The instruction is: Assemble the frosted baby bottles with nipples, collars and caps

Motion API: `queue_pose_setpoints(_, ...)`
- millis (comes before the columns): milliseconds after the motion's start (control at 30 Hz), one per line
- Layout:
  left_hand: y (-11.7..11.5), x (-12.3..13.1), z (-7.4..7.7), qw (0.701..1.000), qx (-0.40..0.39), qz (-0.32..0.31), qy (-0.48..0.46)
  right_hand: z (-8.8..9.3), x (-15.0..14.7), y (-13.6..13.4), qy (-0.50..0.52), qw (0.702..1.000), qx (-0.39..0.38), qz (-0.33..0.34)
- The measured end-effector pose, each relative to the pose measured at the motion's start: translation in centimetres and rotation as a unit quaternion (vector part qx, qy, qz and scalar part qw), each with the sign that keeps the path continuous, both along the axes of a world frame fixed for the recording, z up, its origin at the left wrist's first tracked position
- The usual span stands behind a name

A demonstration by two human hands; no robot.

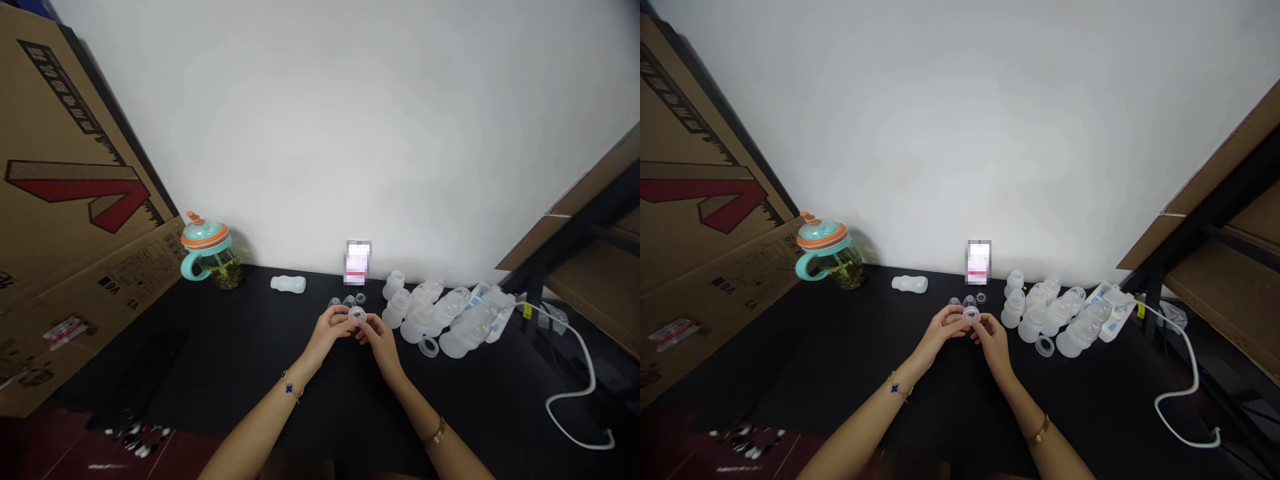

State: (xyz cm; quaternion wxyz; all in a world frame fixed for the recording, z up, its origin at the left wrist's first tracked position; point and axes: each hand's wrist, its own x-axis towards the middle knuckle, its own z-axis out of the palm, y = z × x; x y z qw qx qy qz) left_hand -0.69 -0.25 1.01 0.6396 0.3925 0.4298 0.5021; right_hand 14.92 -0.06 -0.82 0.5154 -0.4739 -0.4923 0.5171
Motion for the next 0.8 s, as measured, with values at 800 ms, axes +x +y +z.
queue_pose_setpoints(800, 0.4, 0.4, -1.3, 0.997, 0.069, 0.035, 0.007, -0.5, -0.4, -0.7, -0.107, 0.992, 0.073, 0.009)
